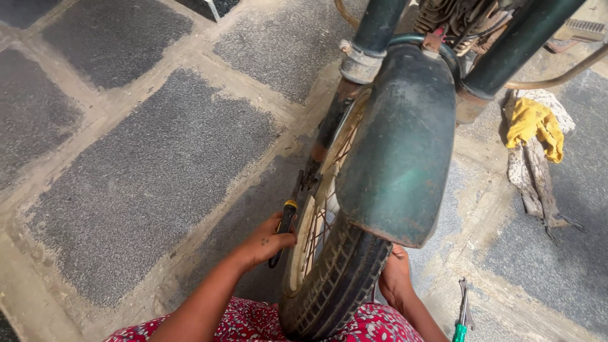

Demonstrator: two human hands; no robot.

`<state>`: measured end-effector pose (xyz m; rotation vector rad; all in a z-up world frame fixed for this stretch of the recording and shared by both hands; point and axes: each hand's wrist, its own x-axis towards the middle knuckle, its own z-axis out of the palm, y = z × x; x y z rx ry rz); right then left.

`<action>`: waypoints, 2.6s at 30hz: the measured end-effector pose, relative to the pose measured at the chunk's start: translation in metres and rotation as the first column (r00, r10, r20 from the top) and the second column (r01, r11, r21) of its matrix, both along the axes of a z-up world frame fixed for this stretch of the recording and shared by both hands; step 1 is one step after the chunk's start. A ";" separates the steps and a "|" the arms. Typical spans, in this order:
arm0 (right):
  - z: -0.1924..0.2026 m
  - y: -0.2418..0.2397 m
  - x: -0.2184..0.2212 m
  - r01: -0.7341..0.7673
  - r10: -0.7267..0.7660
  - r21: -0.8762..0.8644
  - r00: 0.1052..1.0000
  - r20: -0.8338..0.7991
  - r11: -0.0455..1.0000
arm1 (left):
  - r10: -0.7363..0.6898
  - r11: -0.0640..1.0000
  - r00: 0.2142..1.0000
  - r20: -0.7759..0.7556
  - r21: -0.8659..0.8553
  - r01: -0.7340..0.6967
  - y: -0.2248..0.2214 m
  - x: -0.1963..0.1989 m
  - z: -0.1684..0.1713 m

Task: The person sits on the floor beside a motorcycle and works on the front wheel and brake area. They use a spanner, pliers and a screwdriver to loosen and tighten fasteners near the front axle and brake assembly, holding the wheel steady with the other hand while turning the tools.

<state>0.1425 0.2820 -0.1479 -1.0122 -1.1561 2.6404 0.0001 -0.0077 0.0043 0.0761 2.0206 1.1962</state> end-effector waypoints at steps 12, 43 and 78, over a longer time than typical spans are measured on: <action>-0.081 0.038 -0.005 0.055 -0.060 0.051 0.993 0.102 0.997 | -0.006 1.000 0.997 -0.080 -0.015 0.004 -0.017 -0.003 -0.001; 0.114 0.129 0.007 0.537 -0.608 -0.291 0.736 -0.298 0.792 | -0.072 0.997 0.994 -0.077 0.014 0.074 -0.004 -0.006 -0.018; 0.084 0.107 0.092 -0.430 0.388 0.566 0.899 0.202 0.703 | -0.084 0.996 0.995 -0.050 -0.018 0.083 -0.005 -0.006 -0.020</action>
